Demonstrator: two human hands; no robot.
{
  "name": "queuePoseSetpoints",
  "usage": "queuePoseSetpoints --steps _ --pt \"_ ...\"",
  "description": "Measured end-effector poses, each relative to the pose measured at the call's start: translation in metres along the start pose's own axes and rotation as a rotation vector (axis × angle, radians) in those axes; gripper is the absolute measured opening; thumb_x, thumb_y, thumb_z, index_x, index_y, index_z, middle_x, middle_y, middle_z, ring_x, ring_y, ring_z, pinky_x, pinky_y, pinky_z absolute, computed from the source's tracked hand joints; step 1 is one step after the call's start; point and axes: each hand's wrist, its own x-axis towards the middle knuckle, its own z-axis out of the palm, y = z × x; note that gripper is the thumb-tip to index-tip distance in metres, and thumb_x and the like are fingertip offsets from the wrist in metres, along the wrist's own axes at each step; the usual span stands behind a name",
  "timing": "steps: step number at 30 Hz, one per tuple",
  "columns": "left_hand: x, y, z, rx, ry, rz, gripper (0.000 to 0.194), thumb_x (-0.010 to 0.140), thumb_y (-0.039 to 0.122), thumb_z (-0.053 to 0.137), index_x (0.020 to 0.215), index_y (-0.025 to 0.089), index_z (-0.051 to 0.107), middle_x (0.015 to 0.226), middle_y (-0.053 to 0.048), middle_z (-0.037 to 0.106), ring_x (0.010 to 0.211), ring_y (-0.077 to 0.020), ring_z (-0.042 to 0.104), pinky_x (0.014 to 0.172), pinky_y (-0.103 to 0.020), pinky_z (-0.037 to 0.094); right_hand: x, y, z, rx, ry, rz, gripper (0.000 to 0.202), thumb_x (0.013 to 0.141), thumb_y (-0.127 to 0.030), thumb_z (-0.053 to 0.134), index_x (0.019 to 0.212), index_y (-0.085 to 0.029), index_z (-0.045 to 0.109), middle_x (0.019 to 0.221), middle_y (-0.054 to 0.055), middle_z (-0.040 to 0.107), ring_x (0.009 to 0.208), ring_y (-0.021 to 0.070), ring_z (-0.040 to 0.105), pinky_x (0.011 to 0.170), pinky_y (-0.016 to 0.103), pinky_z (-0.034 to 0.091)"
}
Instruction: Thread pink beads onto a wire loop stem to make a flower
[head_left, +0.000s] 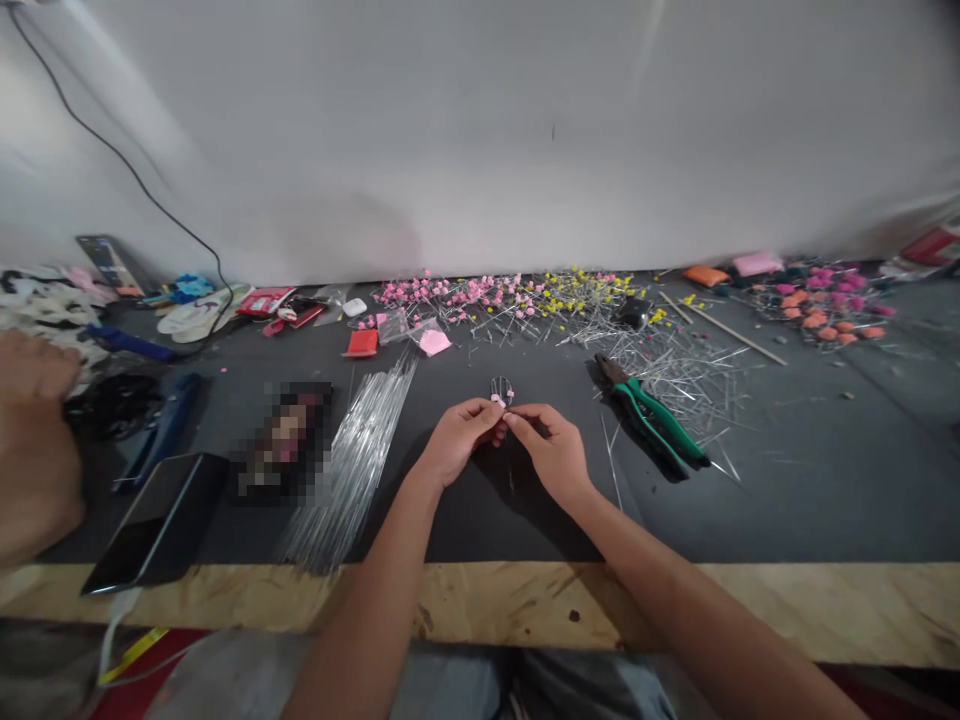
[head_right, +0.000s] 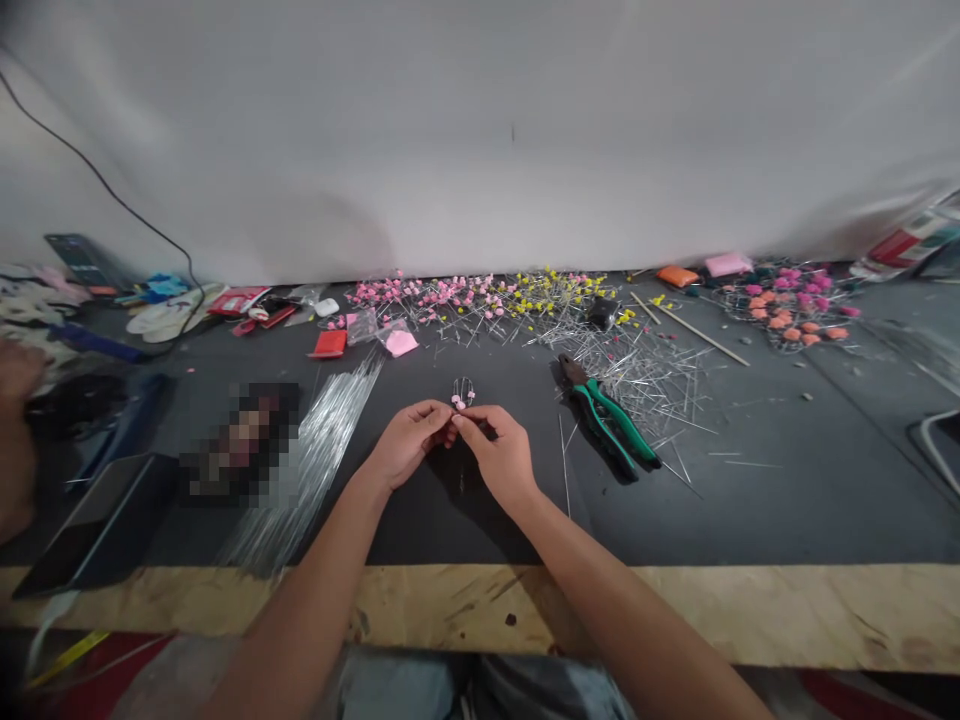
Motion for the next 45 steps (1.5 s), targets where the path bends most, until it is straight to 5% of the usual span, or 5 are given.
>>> queuePoseSetpoints --steps 4,11,18,27,45 --pt "0.0 -0.003 0.002 0.038 0.005 0.051 0.028 0.066 0.024 0.07 0.093 0.02 0.065 0.082 -0.001 0.063 0.069 -0.0104 0.055 0.065 -0.025 0.043 0.004 0.002 -0.001 0.089 -0.006 0.083 0.024 0.073 -0.042 0.06 0.079 -0.019 0.064 0.073 0.002 0.067 0.068 0.0151 0.059 0.068 0.028 0.045" --pt "-0.001 0.001 0.001 0.254 0.096 0.158 0.017 0.066 0.028 0.069 0.081 0.019 0.07 0.082 -0.003 0.067 0.077 -0.0144 0.059 0.075 -0.027 0.043 0.007 0.004 -0.004 0.094 -0.107 0.107 0.025 0.073 -0.044 0.058 0.078 -0.02 0.063 0.069 0.0 0.063 0.065 0.0132 0.054 0.063 0.026 0.042" --pt "-0.002 -0.002 0.002 0.319 0.096 0.193 0.022 0.069 0.03 0.066 0.088 0.02 0.068 0.087 -0.003 0.068 0.08 -0.0154 0.06 0.077 -0.028 0.044 0.008 0.007 -0.007 0.096 -0.145 0.109 0.025 0.075 -0.044 0.057 0.078 -0.02 0.064 0.067 -0.001 0.059 0.064 0.0127 0.051 0.062 0.025 0.04" --pt "-0.007 0.004 0.01 0.659 0.11 0.411 0.015 0.075 0.027 0.058 0.085 0.021 0.068 0.086 -0.003 0.066 0.077 -0.0149 0.059 0.068 -0.024 0.043 0.008 0.011 -0.01 0.107 -0.17 0.073 0.027 0.076 -0.045 0.056 0.078 -0.019 0.063 0.067 -0.001 0.058 0.063 0.0115 0.05 0.06 0.024 0.038" --pt "-0.002 -0.007 0.011 0.831 0.164 0.614 0.018 0.081 0.027 0.054 0.092 0.026 0.067 0.091 -0.005 0.065 0.086 -0.0176 0.059 0.079 -0.03 0.042 0.018 0.013 -0.015 0.258 -0.25 0.186 0.027 0.072 -0.045 0.061 0.08 -0.019 0.065 0.071 0.0 0.061 0.064 0.0114 0.052 0.065 0.026 0.043"
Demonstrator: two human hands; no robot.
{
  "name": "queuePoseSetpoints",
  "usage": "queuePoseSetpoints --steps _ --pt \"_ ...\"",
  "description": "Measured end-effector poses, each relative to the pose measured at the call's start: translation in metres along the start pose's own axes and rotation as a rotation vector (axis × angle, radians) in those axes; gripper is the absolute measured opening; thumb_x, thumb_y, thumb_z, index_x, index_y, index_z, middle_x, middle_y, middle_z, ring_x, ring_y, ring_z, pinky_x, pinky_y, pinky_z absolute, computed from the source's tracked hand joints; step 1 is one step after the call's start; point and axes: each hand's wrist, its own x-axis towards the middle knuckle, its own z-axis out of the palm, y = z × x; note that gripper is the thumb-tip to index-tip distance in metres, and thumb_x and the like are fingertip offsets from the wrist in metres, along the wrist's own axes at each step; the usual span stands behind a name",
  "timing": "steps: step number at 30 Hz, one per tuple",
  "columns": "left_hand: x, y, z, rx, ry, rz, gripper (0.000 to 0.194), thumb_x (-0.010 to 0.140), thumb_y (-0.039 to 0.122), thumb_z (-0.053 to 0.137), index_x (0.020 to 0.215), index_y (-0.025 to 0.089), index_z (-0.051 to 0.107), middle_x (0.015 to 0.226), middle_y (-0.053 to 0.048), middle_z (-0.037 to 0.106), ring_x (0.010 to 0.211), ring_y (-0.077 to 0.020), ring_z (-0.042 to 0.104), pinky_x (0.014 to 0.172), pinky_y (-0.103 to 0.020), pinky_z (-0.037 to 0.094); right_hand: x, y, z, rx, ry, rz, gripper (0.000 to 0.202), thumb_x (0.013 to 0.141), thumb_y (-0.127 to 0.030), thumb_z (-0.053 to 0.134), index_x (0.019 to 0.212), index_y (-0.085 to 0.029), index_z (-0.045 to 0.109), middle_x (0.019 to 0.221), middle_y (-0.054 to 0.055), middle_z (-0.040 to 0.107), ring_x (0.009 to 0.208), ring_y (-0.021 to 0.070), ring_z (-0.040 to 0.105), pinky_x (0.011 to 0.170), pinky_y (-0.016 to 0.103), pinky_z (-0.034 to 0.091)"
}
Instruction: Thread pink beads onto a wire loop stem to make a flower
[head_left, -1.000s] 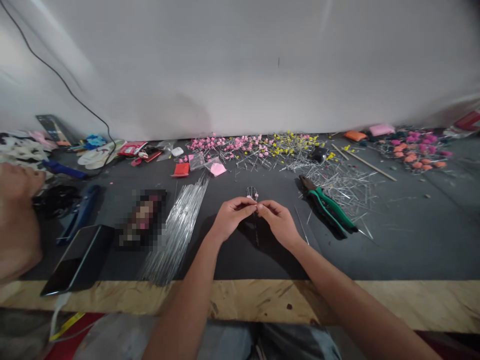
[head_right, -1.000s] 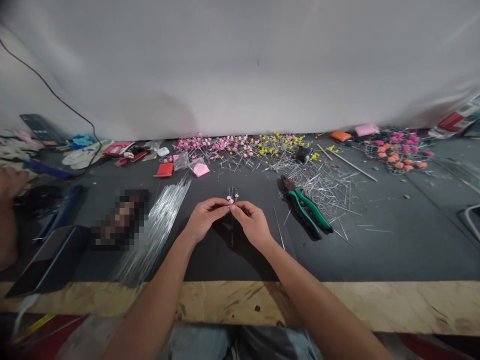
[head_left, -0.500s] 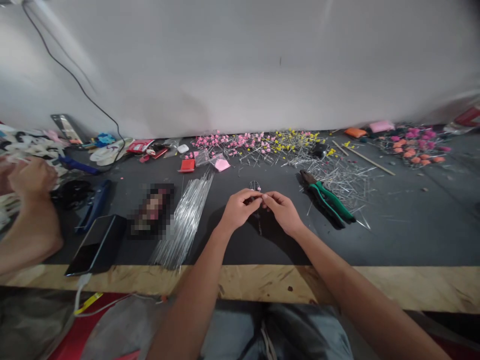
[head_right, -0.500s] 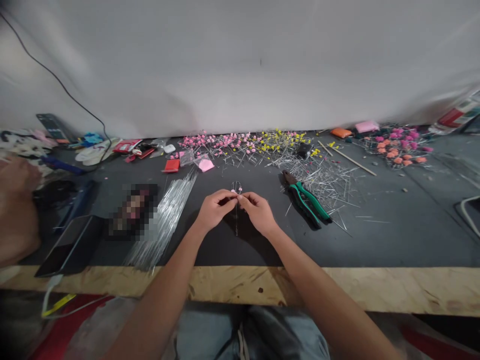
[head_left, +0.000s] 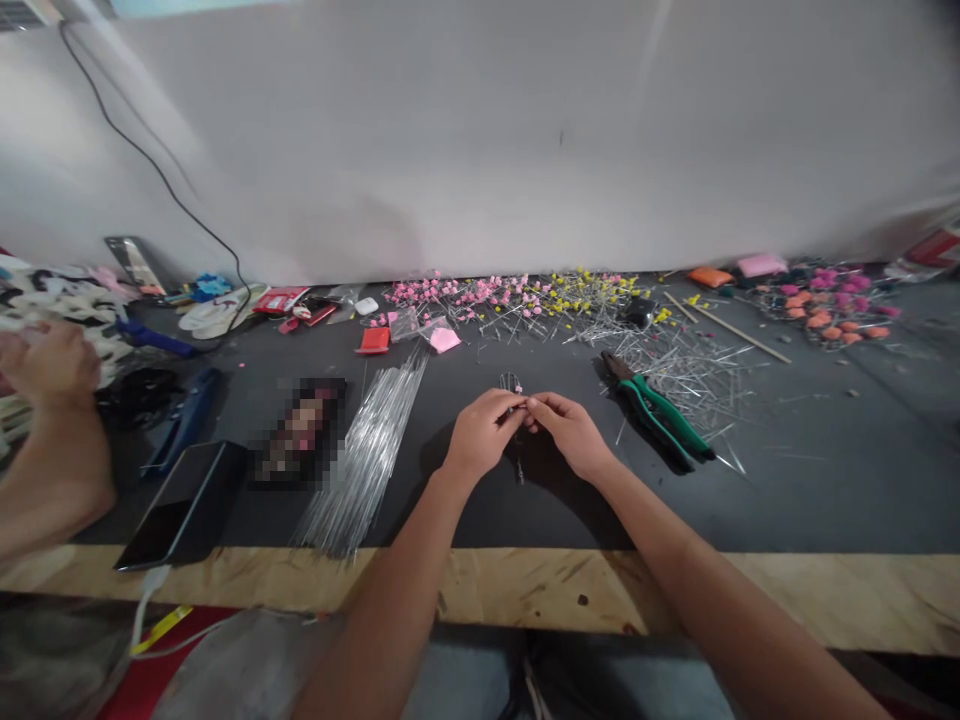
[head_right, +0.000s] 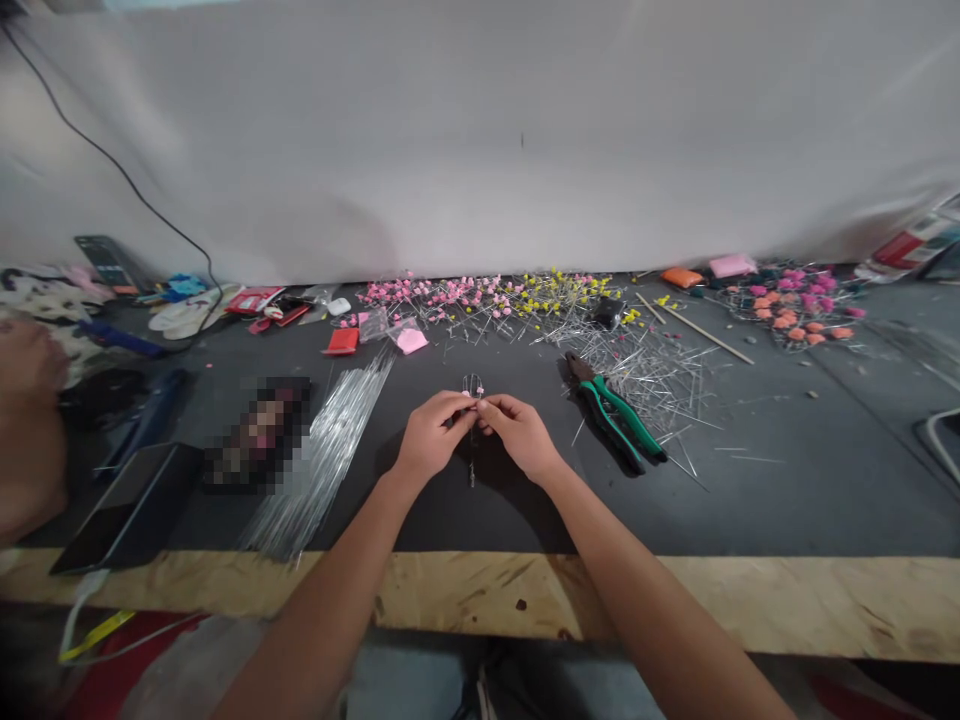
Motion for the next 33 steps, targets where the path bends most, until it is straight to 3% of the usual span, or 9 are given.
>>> queuePoseSetpoints --steps 9,15,20,23,29,33 --pt "-0.001 0.006 0.003 -0.054 0.022 -0.028 0.014 0.079 0.028 0.056 0.085 0.026 0.068 0.084 -0.004 0.066 0.079 -0.0163 0.058 0.075 -0.028 0.043 0.0 -0.003 0.0 0.02 0.012 0.003 0.023 0.07 -0.042 0.063 0.069 -0.018 0.064 0.062 -0.001 0.057 0.059 0.0111 0.05 0.062 0.026 0.041" --pt "0.0 0.005 0.002 -0.035 0.039 -0.06 0.014 0.079 0.028 0.055 0.085 0.025 0.067 0.084 -0.004 0.065 0.078 -0.0157 0.058 0.073 -0.026 0.042 0.002 -0.001 0.002 0.09 0.089 0.017 0.023 0.07 -0.04 0.063 0.065 -0.018 0.061 0.057 -0.002 0.055 0.055 0.0108 0.049 0.058 0.026 0.042" --pt "0.004 -0.009 -0.006 -0.104 0.236 -0.236 0.017 0.079 0.033 0.055 0.086 0.021 0.066 0.081 -0.003 0.066 0.07 -0.0139 0.057 0.067 -0.024 0.043 0.005 0.0 -0.001 0.299 0.189 0.081 0.018 0.068 -0.035 0.066 0.07 -0.018 0.06 0.061 -0.001 0.058 0.056 0.011 0.055 0.056 0.026 0.046" --pt "0.006 -0.019 -0.008 -0.222 0.338 -0.363 0.023 0.078 0.037 0.055 0.092 0.02 0.064 0.084 -0.004 0.067 0.063 -0.0125 0.058 0.058 -0.023 0.043 0.005 0.0 -0.002 0.312 0.199 0.077 0.019 0.069 -0.035 0.066 0.076 -0.019 0.06 0.068 0.0 0.062 0.059 0.0117 0.058 0.056 0.026 0.048" --pt "0.008 -0.026 -0.006 -0.25 0.334 -0.369 0.032 0.083 0.039 0.048 0.105 0.019 0.058 0.093 -0.007 0.066 0.061 -0.0114 0.059 0.052 -0.022 0.045 0.007 0.004 -0.001 0.278 0.215 0.046 0.026 0.067 -0.031 0.069 0.091 -0.021 0.064 0.081 0.0 0.065 0.07 0.0115 0.061 0.065 0.027 0.051" --pt "0.007 -0.024 -0.008 -0.221 0.316 -0.381 0.032 0.083 0.042 0.047 0.097 0.017 0.06 0.085 -0.006 0.066 0.061 -0.0115 0.06 0.053 -0.022 0.046 0.006 0.005 -0.001 0.261 0.207 0.043 0.023 0.07 -0.035 0.066 0.085 -0.019 0.066 0.072 -0.001 0.062 0.064 0.0093 0.058 0.064 0.026 0.05"
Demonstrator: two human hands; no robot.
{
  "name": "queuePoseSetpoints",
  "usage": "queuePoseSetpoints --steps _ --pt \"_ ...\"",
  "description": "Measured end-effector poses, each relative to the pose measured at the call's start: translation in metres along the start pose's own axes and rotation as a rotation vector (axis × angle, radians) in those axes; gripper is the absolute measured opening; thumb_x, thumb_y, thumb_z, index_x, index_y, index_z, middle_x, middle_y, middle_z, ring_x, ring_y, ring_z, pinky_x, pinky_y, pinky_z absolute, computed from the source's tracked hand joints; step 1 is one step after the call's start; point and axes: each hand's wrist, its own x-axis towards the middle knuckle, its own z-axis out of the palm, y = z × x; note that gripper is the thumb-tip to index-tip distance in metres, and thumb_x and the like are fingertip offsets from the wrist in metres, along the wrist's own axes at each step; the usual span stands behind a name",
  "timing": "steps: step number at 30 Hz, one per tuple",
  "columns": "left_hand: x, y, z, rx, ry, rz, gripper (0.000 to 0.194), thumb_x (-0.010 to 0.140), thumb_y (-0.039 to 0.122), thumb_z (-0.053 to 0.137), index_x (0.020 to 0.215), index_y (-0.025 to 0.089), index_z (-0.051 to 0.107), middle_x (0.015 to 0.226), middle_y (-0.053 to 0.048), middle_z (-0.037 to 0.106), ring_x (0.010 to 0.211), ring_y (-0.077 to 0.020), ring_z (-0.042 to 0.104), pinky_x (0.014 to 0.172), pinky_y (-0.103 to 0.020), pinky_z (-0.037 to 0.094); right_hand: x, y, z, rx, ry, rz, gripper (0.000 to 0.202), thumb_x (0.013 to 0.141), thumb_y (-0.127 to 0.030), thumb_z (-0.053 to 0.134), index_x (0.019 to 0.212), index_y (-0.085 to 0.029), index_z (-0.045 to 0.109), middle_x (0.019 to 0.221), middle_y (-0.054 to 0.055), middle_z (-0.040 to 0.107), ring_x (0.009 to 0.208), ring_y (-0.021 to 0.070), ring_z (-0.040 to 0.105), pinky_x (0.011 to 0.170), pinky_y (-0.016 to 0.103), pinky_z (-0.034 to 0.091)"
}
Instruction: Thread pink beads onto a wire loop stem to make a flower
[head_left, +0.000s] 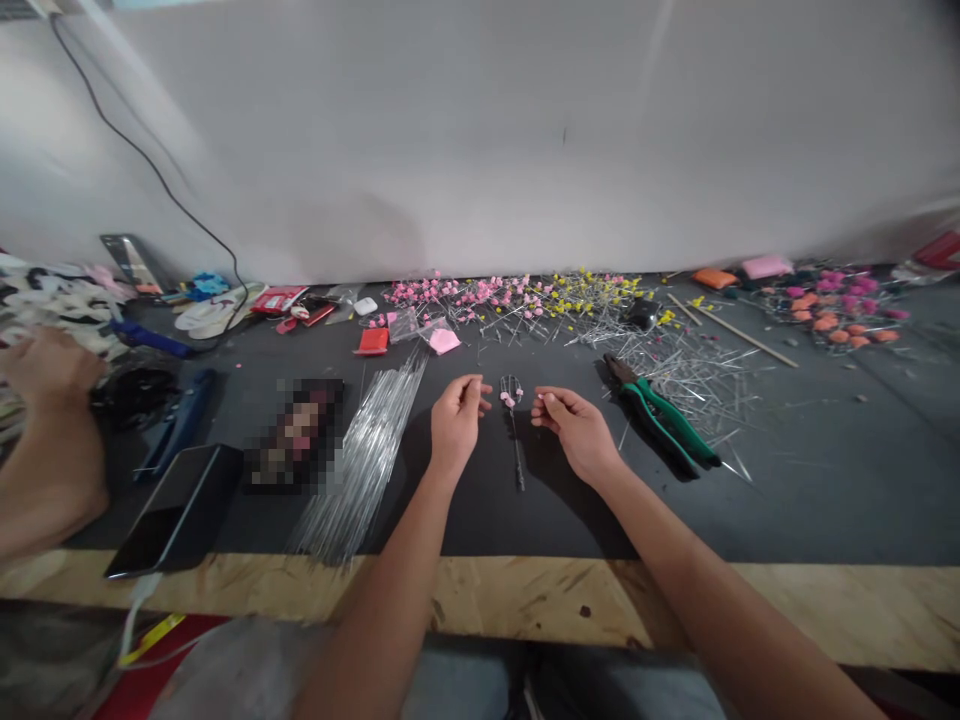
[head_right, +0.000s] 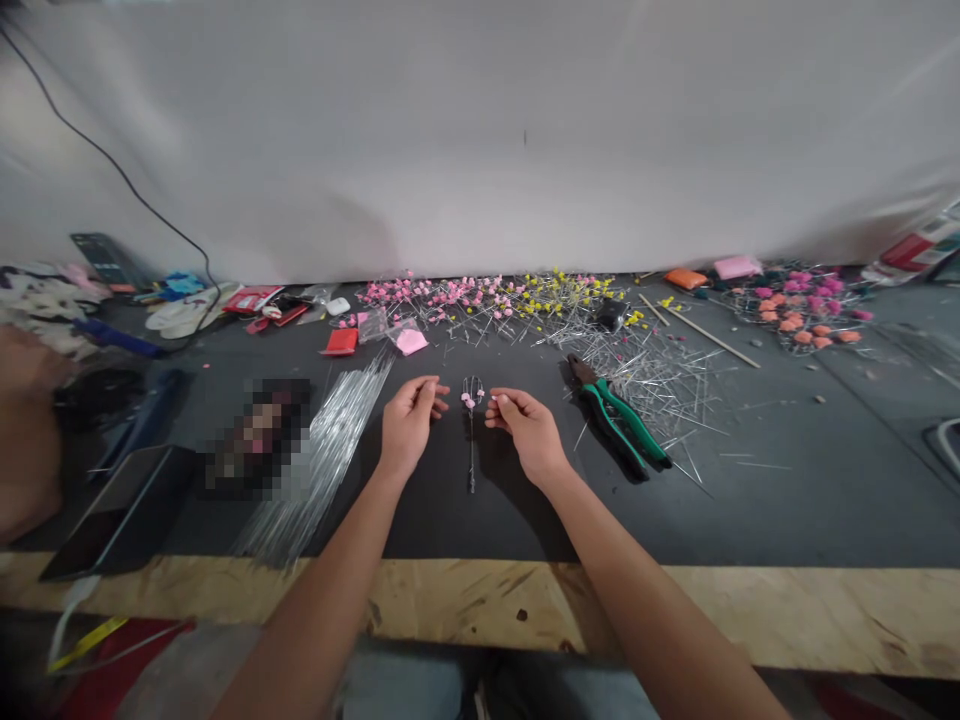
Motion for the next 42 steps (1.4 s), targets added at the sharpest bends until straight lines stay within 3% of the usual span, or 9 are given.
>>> queuePoseSetpoints --steps 4,11,17,22,28,32,35,38,42 --pt "-0.001 0.002 -0.001 0.003 0.006 -0.021 0.031 0.079 0.043 0.052 0.091 0.016 0.062 0.079 -0.005 0.067 0.062 -0.0116 0.061 0.056 -0.021 0.046 -0.001 -0.001 0.0 -0.025 0.011 -0.009 0.024 0.068 -0.037 0.067 0.082 -0.018 0.066 0.068 -0.001 0.061 0.06 0.0088 0.056 0.055 0.023 0.046" --pt "0.002 0.0 -0.002 0.0 0.038 -0.021 0.031 0.08 0.04 0.051 0.097 0.016 0.061 0.091 -0.007 0.067 0.065 -0.0115 0.061 0.055 -0.021 0.048 -0.001 -0.001 0.0 0.0 0.002 0.003 0.027 0.066 -0.035 0.069 0.087 -0.019 0.064 0.076 0.0 0.064 0.067 0.0114 0.06 0.064 0.028 0.049" --pt "0.005 -0.005 -0.003 -0.033 0.013 -0.055 0.031 0.077 0.042 0.055 0.088 0.014 0.062 0.076 -0.006 0.066 0.063 -0.0122 0.061 0.054 -0.021 0.046 0.0 0.0 0.0 -0.014 0.024 -0.019 0.023 0.068 -0.038 0.067 0.08 -0.019 0.063 0.068 -0.002 0.059 0.058 0.0084 0.054 0.055 0.023 0.045" --pt "0.017 -0.017 -0.005 -0.127 0.052 -0.069 0.026 0.076 0.036 0.056 0.091 0.015 0.059 0.083 -0.006 0.066 0.065 -0.011 0.061 0.058 -0.022 0.048 0.002 0.0 0.0 -0.012 0.0 -0.012 0.021 0.069 -0.036 0.067 0.08 -0.018 0.063 0.071 -0.001 0.061 0.06 0.0092 0.056 0.056 0.024 0.047" --pt "0.023 -0.018 -0.005 -0.175 0.0 -0.097 0.027 0.079 0.036 0.053 0.094 0.015 0.058 0.088 -0.008 0.065 0.067 -0.0119 0.061 0.06 -0.025 0.05 0.003 0.0 0.002 -0.018 -0.033 0.011 0.025 0.07 -0.035 0.065 0.088 -0.018 0.062 0.081 0.002 0.065 0.069 0.0121 0.061 0.063 0.027 0.05" --pt "0.021 -0.012 -0.006 -0.158 -0.032 -0.087 0.028 0.077 0.038 0.057 0.091 0.015 0.061 0.082 -0.006 0.066 0.067 -0.012 0.061 0.059 -0.023 0.049 0.001 0.0 0.002 -0.039 -0.021 0.0 0.023 0.07 -0.037 0.065 0.083 -0.019 0.06 0.076 0.002 0.064 0.067 0.0123 0.06 0.062 0.028 0.049" --pt "0.014 -0.007 -0.006 -0.07 -0.035 -0.013 0.028 0.075 0.038 0.059 0.092 0.016 0.063 0.08 -0.004 0.066 0.067 -0.0127 0.061 0.059 -0.024 0.049 -0.001 -0.002 0.002 -0.101 -0.028 -0.024 0.022 0.068 -0.038 0.067 0.077 -0.019 0.061 0.07 0.0 0.06 0.064 0.0113 0.056 0.062 0.027 0.047" --pt "0.003 0.0 -0.001 0.131 -0.025 0.196 0.021 0.079 0.034 0.056 0.091 0.018 0.064 0.084 -0.004 0.067 0.076 -0.014 0.062 0.07 -0.027 0.049 -0.002 -0.004 0.002 -0.157 -0.045 -0.044 0.023 0.067 -0.037 0.068 0.08 -0.019 0.064 0.067 -0.002 0.057 0.059 0.0093 0.051 0.059 0.025 0.044" --pt "-0.012 0.008 0.007 0.308 -0.192 0.513 0.02 0.084 0.023 0.05 0.098 0.023 0.064 0.094 -0.004 0.067 0.09 -0.0141 0.061 0.082 -0.029 0.047 -0.002 -0.006 0.0 -0.168 -0.09 -0.057 0.022 0.066 -0.036 0.07 0.078 -0.019 0.063 0.059 -0.004 0.054 0.053 0.008 0.046 0.053 0.024 0.039"
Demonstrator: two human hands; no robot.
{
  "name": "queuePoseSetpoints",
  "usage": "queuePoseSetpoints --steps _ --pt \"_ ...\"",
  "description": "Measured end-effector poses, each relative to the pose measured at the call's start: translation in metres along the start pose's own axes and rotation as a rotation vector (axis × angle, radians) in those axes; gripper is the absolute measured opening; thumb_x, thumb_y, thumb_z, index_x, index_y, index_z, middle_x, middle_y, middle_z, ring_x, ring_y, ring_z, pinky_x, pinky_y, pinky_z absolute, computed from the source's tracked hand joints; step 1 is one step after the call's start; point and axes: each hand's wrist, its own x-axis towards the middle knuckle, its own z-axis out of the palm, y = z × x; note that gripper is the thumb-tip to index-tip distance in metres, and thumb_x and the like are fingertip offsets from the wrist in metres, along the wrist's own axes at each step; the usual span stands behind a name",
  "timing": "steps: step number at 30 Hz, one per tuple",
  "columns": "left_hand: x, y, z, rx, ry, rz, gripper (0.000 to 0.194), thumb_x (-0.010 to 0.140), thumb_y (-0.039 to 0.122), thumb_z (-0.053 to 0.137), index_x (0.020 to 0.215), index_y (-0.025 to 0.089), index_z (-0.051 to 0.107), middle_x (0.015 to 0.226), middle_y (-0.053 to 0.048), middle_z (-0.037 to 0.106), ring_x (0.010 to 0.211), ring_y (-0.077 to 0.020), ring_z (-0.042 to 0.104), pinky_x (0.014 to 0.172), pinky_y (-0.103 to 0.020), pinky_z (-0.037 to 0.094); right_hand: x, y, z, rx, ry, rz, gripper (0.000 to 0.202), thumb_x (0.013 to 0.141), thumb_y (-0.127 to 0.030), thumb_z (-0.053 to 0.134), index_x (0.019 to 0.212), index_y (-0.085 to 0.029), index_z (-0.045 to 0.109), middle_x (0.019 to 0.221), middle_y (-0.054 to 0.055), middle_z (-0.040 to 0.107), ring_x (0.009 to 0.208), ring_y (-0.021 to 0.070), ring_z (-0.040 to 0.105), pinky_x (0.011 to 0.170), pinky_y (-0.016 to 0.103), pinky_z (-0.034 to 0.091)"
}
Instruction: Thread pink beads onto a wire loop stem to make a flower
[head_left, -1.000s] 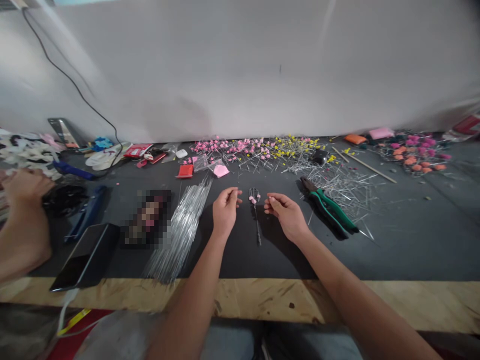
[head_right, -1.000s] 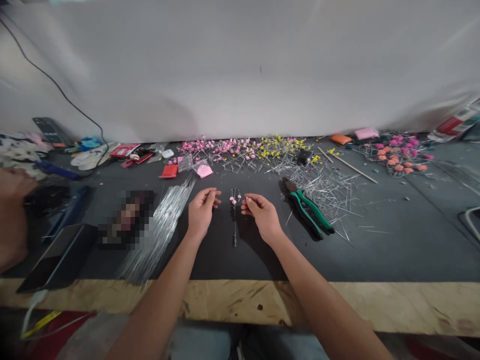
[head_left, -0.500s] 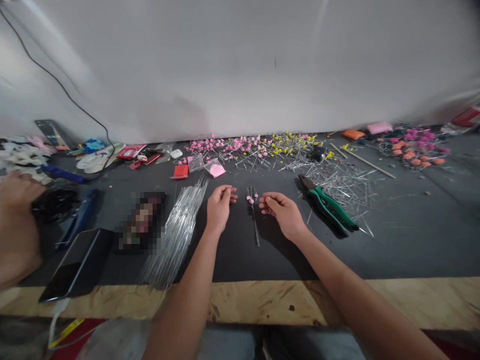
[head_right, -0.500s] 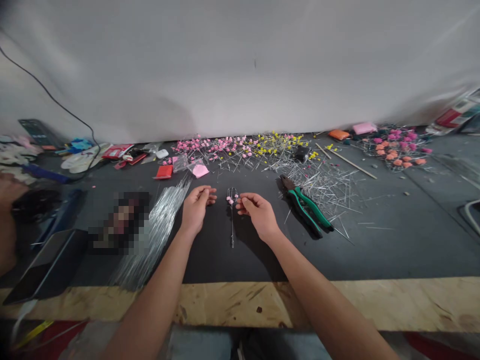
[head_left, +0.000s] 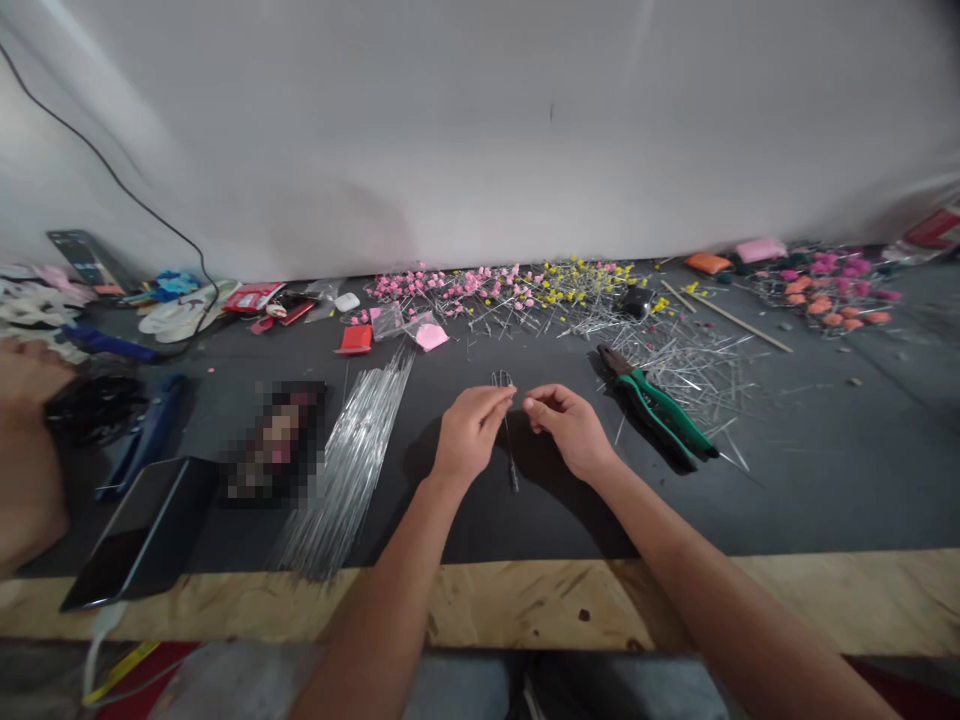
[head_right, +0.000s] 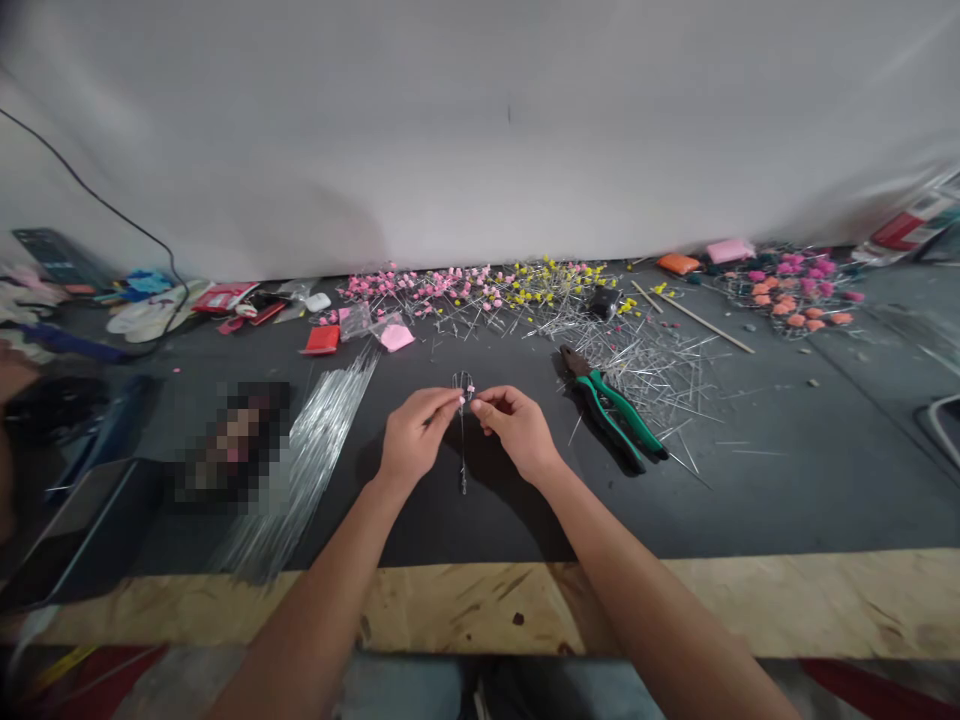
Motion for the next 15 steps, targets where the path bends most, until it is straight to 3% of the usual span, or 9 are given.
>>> queuePoseSetpoints --steps 4,15 --pt "-0.0033 0.0057 0.0035 -0.022 -0.112 0.122 0.028 0.087 0.017 0.045 0.109 0.025 0.06 0.1 -0.004 0.066 0.094 -0.0132 0.059 0.083 -0.029 0.048 0.0003 -0.0003 -0.0043 -0.004 -0.079 0.035 0.021 0.067 -0.036 0.07 0.075 -0.018 0.065 0.058 -0.003 0.055 0.053 0.0085 0.047 0.053 0.024 0.038" --pt "-0.0028 0.0075 0.0009 0.052 -0.143 0.096 0.027 0.087 0.021 0.044 0.107 0.027 0.061 0.095 -0.004 0.065 0.09 -0.0146 0.058 0.08 -0.031 0.047 -0.0019 -0.0019 -0.0071 0.038 -0.152 0.071 0.022 0.067 -0.039 0.07 0.075 -0.019 0.067 0.062 -0.001 0.058 0.058 0.0103 0.049 0.058 0.026 0.04"
